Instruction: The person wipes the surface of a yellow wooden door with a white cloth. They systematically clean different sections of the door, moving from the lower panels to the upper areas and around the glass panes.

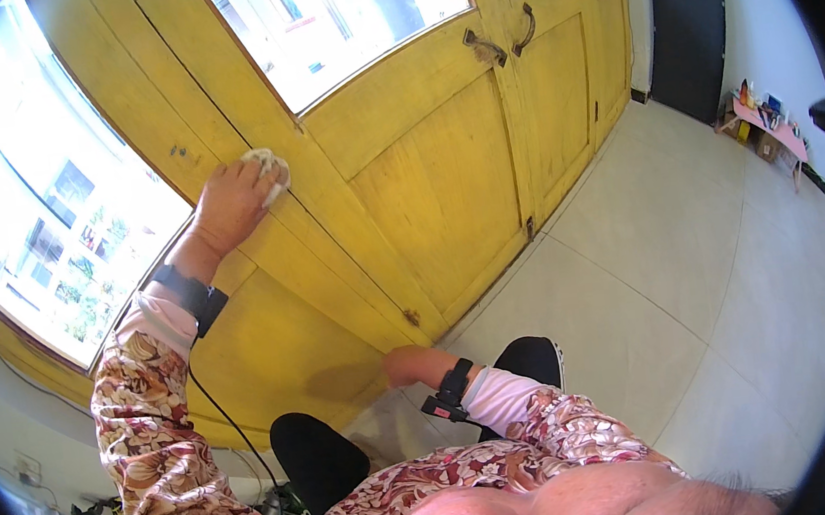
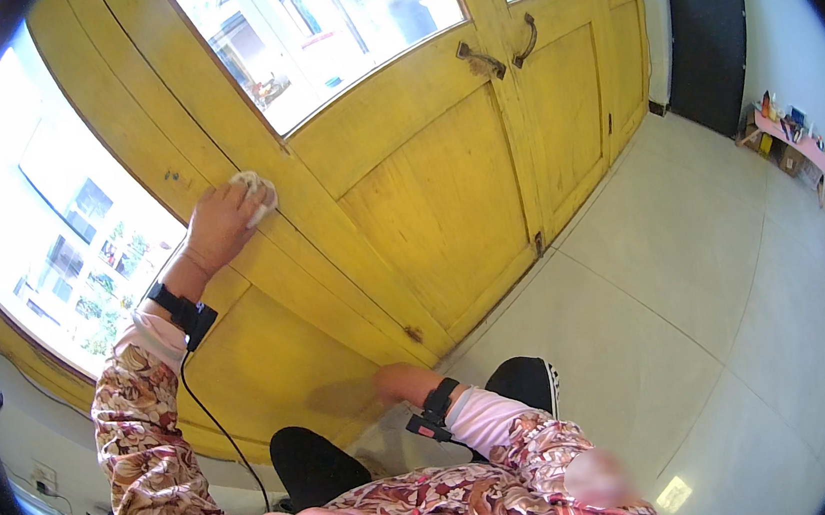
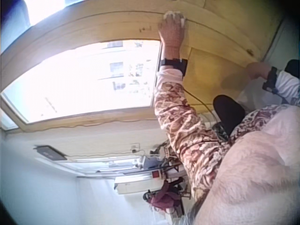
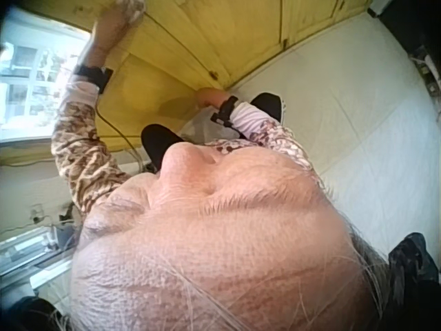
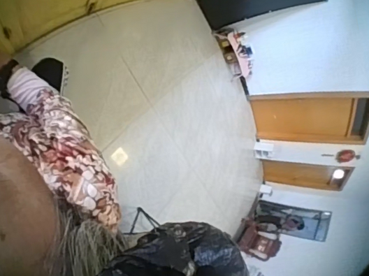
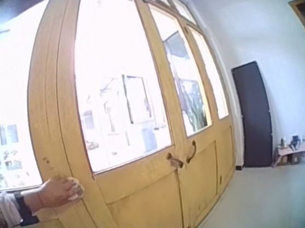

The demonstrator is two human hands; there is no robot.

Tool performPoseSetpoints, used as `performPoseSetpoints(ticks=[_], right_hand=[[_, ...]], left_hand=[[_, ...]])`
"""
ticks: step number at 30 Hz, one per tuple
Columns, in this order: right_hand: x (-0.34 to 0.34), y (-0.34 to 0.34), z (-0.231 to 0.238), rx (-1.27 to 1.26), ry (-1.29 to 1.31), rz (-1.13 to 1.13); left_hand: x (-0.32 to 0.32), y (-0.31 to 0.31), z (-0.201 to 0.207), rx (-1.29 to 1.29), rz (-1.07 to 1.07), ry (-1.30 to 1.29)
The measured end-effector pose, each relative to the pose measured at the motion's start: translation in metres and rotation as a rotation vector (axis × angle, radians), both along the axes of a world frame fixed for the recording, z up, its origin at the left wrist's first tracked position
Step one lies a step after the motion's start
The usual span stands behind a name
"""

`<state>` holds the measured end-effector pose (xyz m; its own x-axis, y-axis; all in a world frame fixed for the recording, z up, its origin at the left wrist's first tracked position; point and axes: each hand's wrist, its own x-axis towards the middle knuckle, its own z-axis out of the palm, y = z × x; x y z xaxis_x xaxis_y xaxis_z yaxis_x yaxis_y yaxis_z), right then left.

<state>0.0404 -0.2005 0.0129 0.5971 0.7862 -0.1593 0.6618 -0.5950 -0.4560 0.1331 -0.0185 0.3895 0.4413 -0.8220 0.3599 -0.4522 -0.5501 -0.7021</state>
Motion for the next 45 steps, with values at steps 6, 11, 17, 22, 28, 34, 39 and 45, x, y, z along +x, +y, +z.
performPoseSetpoints(ticks=[6, 11, 17, 22, 28, 34, 39, 45], right_hand=[[0.0, 0.005, -0.004, -0.054, 0.015, 0.028], [-0.003, 0.001, -0.017, 0.04, -0.052, 0.069], [-0.002, 0.008, -0.015, -0.035, 0.001, 0.025], [-0.004, 0.006, -0.002, -0.07, 0.025, -0.009], [-0.004, -0.002, 0.005, -0.047, 0.033, -0.015], [0.005, -0.002, 0.005, -0.071, 0.04, -0.065], [0.005, -0.001, 0.0, -0.042, 0.069, -0.048], [0.002, 0.0, 0.004, -0.057, 0.035, -0.073]], left_hand=[[-0.002, 0.028, 0.042, -0.167, 0.137, -0.203], [0.009, 0.076, 0.15, -0.163, 0.247, -0.628], [0.028, 0.079, 0.165, -0.3, 0.197, -0.792], [0.021, 0.053, 0.07, -0.28, 0.159, -0.385], [0.001, 0.027, -0.033, -0.139, 0.138, -0.02], [-0.007, 0.015, -0.039, 0.021, 0.175, 0.04], [0.01, 0.021, 0.044, -0.167, 0.177, -0.306], [0.024, 0.029, 0.146, -0.259, 0.419, -0.671]])
